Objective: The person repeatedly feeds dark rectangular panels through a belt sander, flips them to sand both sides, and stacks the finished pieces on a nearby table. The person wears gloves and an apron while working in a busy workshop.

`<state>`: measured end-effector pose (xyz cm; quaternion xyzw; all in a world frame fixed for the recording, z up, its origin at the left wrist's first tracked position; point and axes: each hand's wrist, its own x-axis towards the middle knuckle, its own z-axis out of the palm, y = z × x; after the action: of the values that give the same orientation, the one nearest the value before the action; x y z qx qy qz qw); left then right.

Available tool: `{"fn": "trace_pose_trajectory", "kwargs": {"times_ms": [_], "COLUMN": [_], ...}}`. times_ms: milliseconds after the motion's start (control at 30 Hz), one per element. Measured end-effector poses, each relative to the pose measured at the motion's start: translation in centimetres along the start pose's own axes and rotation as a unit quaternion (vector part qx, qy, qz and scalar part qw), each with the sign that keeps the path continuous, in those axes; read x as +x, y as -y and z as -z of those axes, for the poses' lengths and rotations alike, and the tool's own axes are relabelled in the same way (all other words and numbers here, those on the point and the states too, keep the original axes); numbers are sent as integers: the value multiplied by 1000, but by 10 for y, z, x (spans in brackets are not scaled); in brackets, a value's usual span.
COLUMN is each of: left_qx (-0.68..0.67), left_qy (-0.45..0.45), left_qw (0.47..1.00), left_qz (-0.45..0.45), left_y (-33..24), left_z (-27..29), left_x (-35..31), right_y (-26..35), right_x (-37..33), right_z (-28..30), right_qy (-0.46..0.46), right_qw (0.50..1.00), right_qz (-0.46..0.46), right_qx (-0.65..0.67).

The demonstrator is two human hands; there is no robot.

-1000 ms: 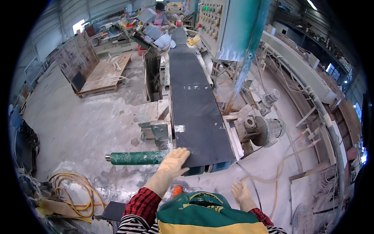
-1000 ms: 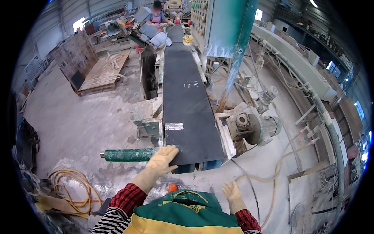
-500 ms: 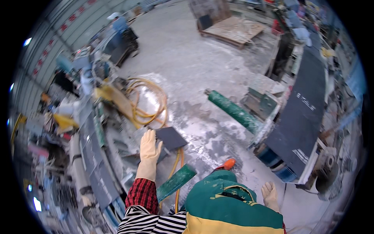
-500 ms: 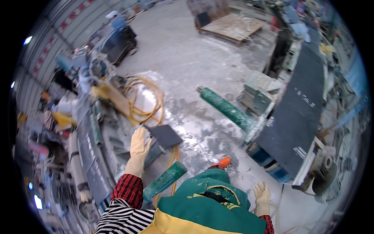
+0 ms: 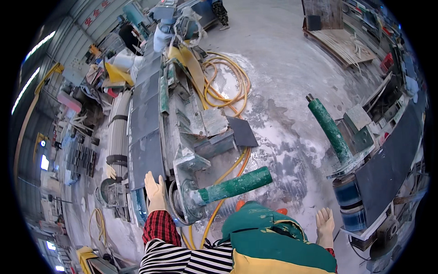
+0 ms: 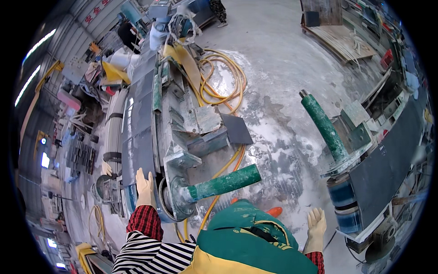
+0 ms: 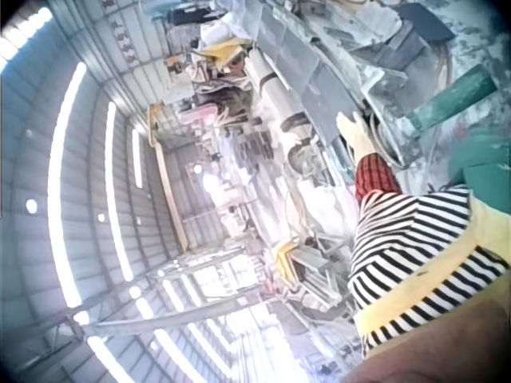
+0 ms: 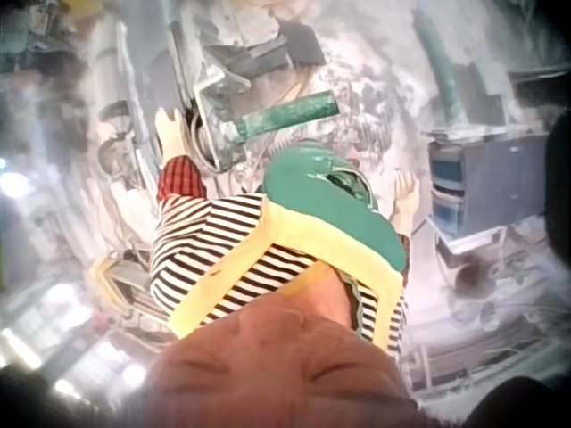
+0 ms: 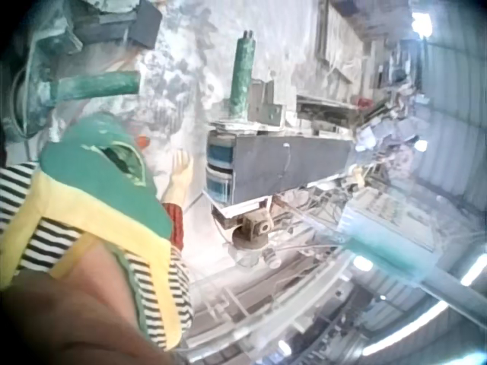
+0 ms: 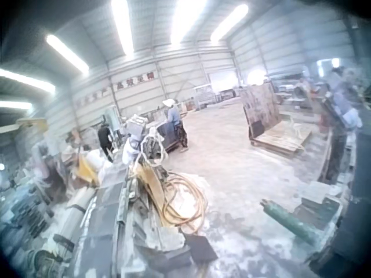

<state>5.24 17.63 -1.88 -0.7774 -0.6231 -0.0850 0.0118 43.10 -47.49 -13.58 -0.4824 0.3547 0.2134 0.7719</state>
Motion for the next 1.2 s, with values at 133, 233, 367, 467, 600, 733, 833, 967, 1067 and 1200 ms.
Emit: {"fn": "trace_pose_trajectory", "kwargs": {"times_ms": [133,233,367,467,600,733,833,967,1067,1200], "left_qx": [-26,-37,-45,-57,-83,-104,-113,-138,-154,-168], "left_qy": [-29,-80,-83,-72,-85,-86,-97,-107,-114,-125], "left_qw": [998,989,983,987,985,984,984,981,979,974], "left_qz": [-48,-118,-156,-133,-123,-114,-102,-89,-77,-86], "left_y": [15,32,21,21,25,24,26,30,29,32], "left_z": [-14,-23,-21,-12,-6,-1,-2,2,7,7], "left_x": [3,9,11,3,-1,0,-2,-7,-10,-14], "right_y": [-18,-35,-62,-73,-88,-97,-99,-94,-86,-77], "right_x": [-10,-31,-58,-18,-54,-47,-61,-55,-39,-9], "right_z": [29,41,29,32,-104,-182,-244,-286,-290,-281], "right_qy": [-46,-96,-140,-46,23,149,197,235,248,292], "right_qw": [999,994,987,947,990,973,956,943,936,917], "right_qz": [-12,-38,-64,-208,-55,-56,-47,-47,-65,-86], "right_qx": [-2,-31,-50,240,-131,-168,-212,-230,-243,-258]}}
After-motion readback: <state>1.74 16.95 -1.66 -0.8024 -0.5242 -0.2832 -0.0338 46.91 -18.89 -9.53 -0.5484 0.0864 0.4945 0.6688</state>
